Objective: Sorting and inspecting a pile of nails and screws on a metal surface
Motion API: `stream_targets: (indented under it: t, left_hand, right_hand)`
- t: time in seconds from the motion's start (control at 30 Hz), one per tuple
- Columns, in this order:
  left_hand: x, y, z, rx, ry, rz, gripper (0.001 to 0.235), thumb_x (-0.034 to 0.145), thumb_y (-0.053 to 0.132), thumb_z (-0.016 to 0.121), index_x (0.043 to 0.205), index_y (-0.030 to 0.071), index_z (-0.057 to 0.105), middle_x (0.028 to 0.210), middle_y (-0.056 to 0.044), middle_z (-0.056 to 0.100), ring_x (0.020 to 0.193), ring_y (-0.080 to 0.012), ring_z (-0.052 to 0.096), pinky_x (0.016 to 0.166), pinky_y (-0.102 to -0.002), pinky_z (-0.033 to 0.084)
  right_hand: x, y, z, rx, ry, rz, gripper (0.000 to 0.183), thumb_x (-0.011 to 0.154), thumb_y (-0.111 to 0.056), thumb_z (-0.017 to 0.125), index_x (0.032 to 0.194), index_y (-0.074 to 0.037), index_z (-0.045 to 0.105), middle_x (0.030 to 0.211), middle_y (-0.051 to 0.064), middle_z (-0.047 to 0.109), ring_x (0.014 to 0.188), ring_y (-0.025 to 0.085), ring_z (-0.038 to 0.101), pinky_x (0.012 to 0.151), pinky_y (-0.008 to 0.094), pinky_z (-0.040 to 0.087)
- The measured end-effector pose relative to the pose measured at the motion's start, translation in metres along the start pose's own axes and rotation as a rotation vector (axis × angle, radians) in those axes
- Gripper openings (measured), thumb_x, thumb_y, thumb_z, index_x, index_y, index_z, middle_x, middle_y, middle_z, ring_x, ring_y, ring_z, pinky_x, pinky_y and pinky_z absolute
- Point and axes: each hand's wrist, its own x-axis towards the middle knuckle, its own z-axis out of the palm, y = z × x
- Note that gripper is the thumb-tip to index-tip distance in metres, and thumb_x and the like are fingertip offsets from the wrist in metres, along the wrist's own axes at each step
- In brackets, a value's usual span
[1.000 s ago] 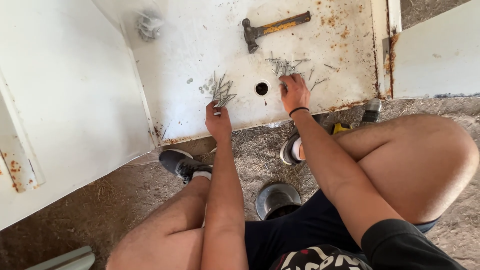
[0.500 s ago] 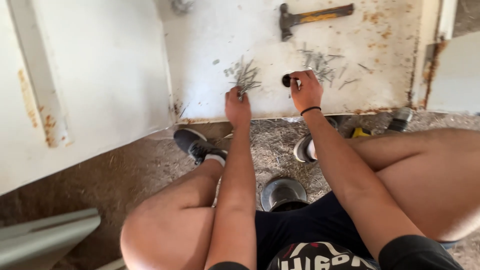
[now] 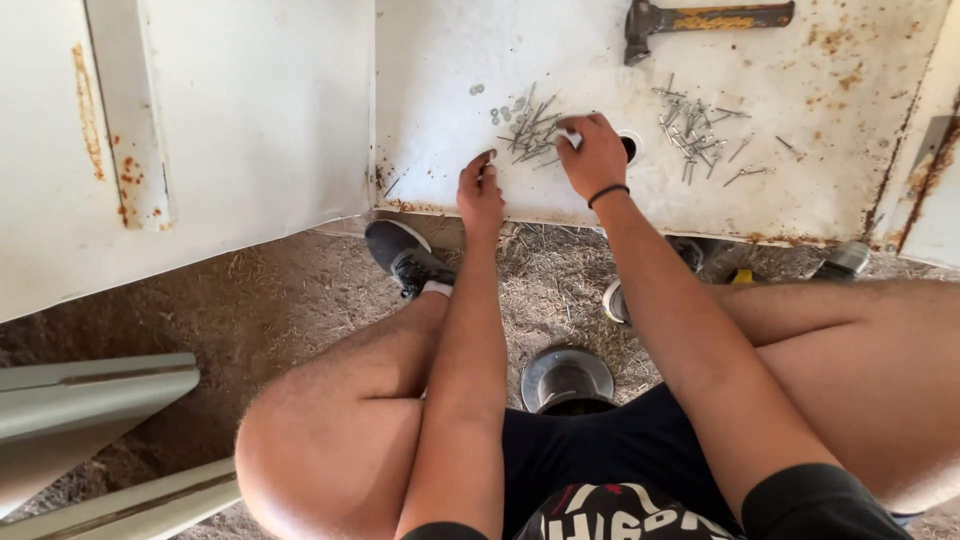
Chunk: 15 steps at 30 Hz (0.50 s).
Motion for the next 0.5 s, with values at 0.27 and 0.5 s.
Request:
stream_targets:
  t: [0.27, 0.5]
  left_hand:
    - [0.004, 0.025, -0.009, -0.185, -0.059, -0.180, 0.020, 0.103, 0.014, 0.054, 0.119, 0.008, 0.063, 0.099, -0.007, 0.065, 0.068, -0.0145, 0.060, 0.055, -0.029, 0.050]
    - [0.011, 0.043, -0.007, -0.170, -0.057, -0.259, 0.021, 0.103, 0.017, 0.053, 0.119, 0.008, 0.065, 0.093, -0.006, 0.066, 0.062, -0.0142, 0.063, 0.053, -0.028, 0.053]
  right_hand:
    - [0.053, -0.060, 0.004, -0.165, -0.180, -0.122, 0.020, 0.095, -0.021, 0.068, 0.113, -0.017, 0.077, 0.108, 0.007, 0.064, 0.074, 0.031, 0.067, 0.057, 0.048, 0.055]
    - [0.070, -0.062, 0.037, -0.318, -0.170, -0.091, 0.008, 0.092, -0.020, 0.074, 0.099, -0.018, 0.076, 0.096, 0.004, 0.067, 0.070, 0.032, 0.067, 0.052, 0.048, 0.052]
